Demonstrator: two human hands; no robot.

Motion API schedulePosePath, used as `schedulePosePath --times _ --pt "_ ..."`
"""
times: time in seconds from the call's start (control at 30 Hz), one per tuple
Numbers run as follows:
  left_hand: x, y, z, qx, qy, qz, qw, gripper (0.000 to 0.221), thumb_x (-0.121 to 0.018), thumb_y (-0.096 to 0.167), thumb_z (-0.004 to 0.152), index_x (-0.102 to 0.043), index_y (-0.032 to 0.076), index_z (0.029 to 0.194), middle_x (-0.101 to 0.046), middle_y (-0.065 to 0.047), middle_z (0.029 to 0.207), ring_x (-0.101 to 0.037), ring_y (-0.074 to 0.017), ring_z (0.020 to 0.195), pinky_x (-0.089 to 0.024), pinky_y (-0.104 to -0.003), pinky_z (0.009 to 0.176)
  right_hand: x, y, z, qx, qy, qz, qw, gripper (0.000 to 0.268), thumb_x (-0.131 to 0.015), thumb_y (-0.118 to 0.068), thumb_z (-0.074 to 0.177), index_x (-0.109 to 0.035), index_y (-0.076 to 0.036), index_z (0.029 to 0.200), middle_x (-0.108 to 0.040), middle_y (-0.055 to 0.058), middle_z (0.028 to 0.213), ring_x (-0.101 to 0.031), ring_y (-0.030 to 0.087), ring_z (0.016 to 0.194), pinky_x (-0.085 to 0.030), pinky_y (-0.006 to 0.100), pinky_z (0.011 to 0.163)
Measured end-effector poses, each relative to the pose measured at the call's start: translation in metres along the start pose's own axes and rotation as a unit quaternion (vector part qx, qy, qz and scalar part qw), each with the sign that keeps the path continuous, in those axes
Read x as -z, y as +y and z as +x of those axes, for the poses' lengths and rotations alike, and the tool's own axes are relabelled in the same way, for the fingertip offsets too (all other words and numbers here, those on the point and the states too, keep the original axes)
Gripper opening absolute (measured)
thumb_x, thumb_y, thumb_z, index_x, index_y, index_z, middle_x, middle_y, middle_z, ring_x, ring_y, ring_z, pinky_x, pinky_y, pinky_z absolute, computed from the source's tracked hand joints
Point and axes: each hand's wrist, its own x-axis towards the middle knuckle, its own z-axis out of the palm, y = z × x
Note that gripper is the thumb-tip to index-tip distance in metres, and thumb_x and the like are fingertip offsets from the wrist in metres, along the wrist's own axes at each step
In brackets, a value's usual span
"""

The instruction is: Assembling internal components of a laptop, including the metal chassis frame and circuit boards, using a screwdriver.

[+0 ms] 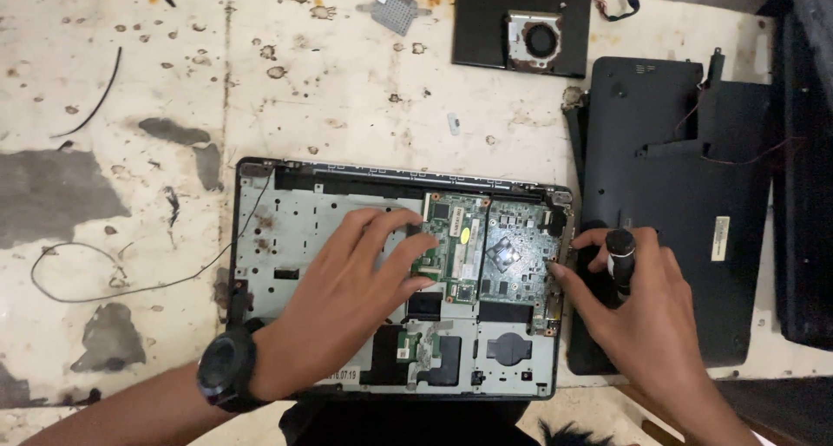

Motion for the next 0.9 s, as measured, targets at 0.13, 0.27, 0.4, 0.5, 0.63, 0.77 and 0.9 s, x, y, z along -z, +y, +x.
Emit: schedulePosePath --times 0.13,0.27,0.4,0.5,0.63,0.77,0.9 --pt "-0.004 -0.001 0.003 0.0 0.026 0.048 0.999 0.034 -0.056 0.034 0.105 -0.055 0.008 0.128 -0.053 -0.015 0.133 -0.049 -0.0337 0.122 -0.049 -0.048 0.096 -0.004 0.002 0.001 0.044 0.034 -0.023 0.998 0.038 -0.079 -0.037 0.089 -0.06 -0.019 0.118 -0.064 0.0 0.1 -0.061 0.031 0.097 -0.047 0.051 0.078" --pt "0.001 -0.001 0.008 -0.026 0.03 0.052 0.998 0.041 -0.072 0.032 0.098 -0.057 0.007 0.127 -0.055 -0.014 0.127 -0.05 -0.0335 0.114 -0.045 -0.046 0.096 -0.009 0.002 0.003 0.07 0.065 -0.075 0.993 0.045 -0.077 -0.039 0.089 -0.06 -0.019 0.126 -0.073 0.011 0.101 -0.065 0.041 0.098 -0.048 0.053 0.079" --pt "-0.01 -0.006 0.003 -0.024 0.005 0.093 0.995 0.052 -0.061 0.04 0.102 -0.055 0.007 0.142 -0.051 -0.014 0.135 -0.046 -0.0341 0.121 -0.045 -0.05 0.102 -0.012 0.009 0.006 0.181 0.096 -0.077 0.976 0.045 -0.073 -0.034 0.095 -0.058 -0.013 0.132 -0.069 0.01 0.119 -0.065 0.039 0.096 -0.049 0.052 0.074" --pt "-0.012 -0.006 0.002 -0.025 0.024 0.102 0.994 0.053 -0.063 0.041 0.102 -0.058 0.007 0.142 -0.052 -0.013 0.135 -0.047 -0.0335 0.116 -0.048 -0.047 0.098 -0.01 0.007 0.007 0.212 0.111 -0.07 0.968 0.048 -0.076 -0.03 0.094 -0.058 -0.009 0.134 -0.069 0.01 0.118 -0.065 0.031 0.102 -0.052 0.048 0.082" --pt "-0.011 -0.006 0.002 -0.035 0.034 0.108 0.993 0.055 -0.068 0.043 0.099 -0.058 0.008 0.139 -0.05 -0.009 0.142 -0.048 -0.0325 0.118 -0.049 -0.046 0.097 -0.003 0.003 0.005 0.152 0.073 -0.065 0.984 0.053 -0.077 -0.036 0.091 -0.062 -0.018 0.139 -0.068 0.008 0.105 -0.065 0.027 0.097 -0.053 0.044 0.073" --pt "-0.008 -0.006 0.003 -0.03 0.017 0.08 0.996 0.05 -0.066 0.041 0.1 -0.059 0.007 0.136 -0.05 -0.008 0.141 -0.047 -0.0335 0.116 -0.048 -0.046 0.097 -0.001 0.004 0.007 0.135 0.06 -0.075 0.986 0.053 -0.078 -0.038 0.089 -0.062 -0.022 0.138 -0.066 0.009 0.11 -0.064 0.027 0.102 -0.055 0.044 0.067" --pt "-0.004 -0.005 0.009 -0.036 0.005 0.083 0.996 0.048 -0.064 0.04 0.101 -0.061 0.005 0.134 -0.052 -0.011 0.141 -0.047 -0.0336 0.111 -0.045 -0.045 0.094 0.001 0.003 0.005 0.126 0.051 -0.092 0.986 0.053 -0.076 -0.04 0.09 -0.062 -0.024 0.139 -0.064 0.011 0.114 -0.064 0.031 0.109 -0.056 0.049 0.069"
